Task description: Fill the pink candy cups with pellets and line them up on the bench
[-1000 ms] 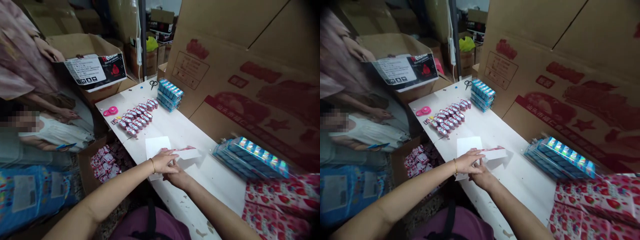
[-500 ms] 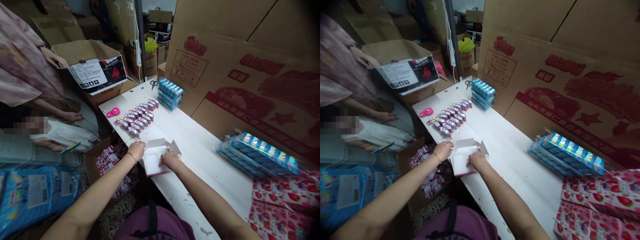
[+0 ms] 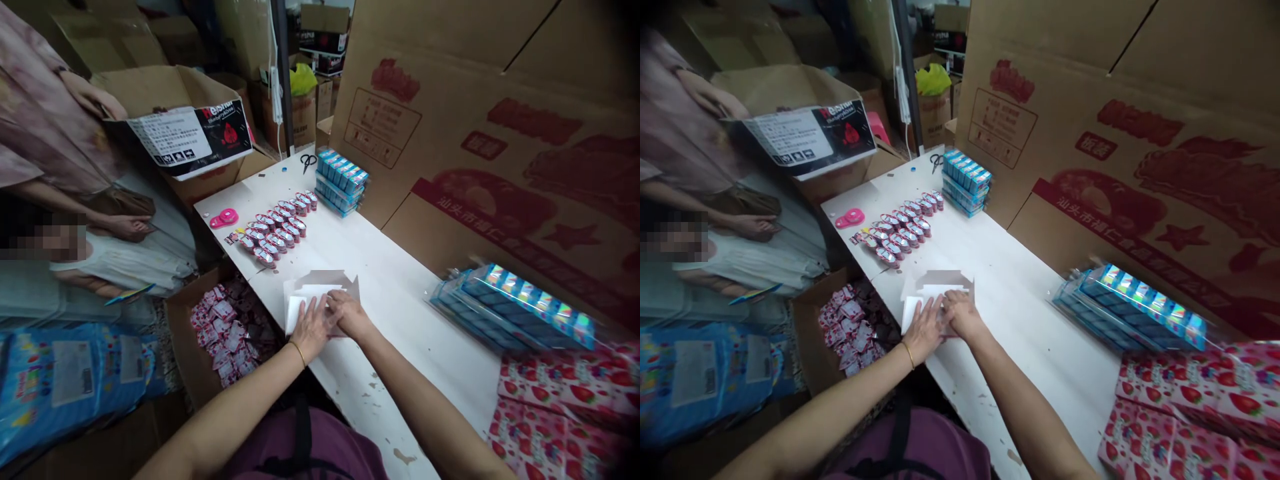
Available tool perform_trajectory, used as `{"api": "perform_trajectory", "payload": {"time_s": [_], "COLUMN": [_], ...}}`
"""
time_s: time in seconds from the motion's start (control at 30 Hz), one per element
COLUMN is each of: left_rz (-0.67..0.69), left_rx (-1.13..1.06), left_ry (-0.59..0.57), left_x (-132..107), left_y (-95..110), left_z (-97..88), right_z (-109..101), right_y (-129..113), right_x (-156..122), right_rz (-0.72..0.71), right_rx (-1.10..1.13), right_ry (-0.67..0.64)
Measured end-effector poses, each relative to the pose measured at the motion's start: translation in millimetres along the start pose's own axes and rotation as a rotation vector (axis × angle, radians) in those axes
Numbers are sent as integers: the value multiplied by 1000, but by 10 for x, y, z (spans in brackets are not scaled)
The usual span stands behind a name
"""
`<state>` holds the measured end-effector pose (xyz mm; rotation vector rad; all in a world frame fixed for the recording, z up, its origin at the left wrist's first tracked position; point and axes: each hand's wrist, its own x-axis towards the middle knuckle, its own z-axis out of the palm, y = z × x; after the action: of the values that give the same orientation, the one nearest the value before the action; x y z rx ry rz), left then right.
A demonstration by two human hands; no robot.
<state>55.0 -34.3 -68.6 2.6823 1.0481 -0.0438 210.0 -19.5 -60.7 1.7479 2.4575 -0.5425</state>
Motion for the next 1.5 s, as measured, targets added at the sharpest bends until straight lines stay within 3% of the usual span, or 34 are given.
{"api": "perform_trajectory", "payload": {"time_s": [0.2,0.27,0.33,0.4,0.47,0.73,0.9,0.97,1.03,1.1,1.2,1.23,1.3,1.37,1.4,1.5], "left_rz": [80,101,103,103,99,95,92,85,85,112,132,55,-247,-481,-480,-196], "left_rx": [-24,-18,-23,-36,-60,-54,-43,-56,-80,-102,-152,-174,-226,-293,-332,-391], "left_ry": [-107,-116,-130,-155,-182,-145,-143,-146,-145,-111,83,205,472,603,585,346], "left_x": [46,56,93,136,167,145,105,107,102,60,-104,-171,-285,-333,-327,-222], "left_y": [-240,-273,-294,-306,-312,-285,-305,-327,-341,-346,-394,-438,-572,-739,-816,-929], "left_z": [88,101,118,136,156,124,119,161,200,198,82,21,-98,-172,-180,-89], "right_z": [-21,-1,50,127,208,285,346,392,426,442,444,446,462,497,521,601], "right_y": [473,511,465,372,284,309,383,411,458,525,618,633,627,577,541,417], "right_x": [-435,-505,-524,-496,-427,-78,-47,-23,32,119,275,323,400,452,468,477], "right_rz": [-18,34,175,213,122,207,211,225,338,421,380,372,415,472,493,518], "right_rx": [-52,70,286,476,520,99,152,306,527,733,935,964,982,940,906,809], "right_ry": [299,406,468,411,286,98,139,283,500,564,326,264,246,315,357,449]}}
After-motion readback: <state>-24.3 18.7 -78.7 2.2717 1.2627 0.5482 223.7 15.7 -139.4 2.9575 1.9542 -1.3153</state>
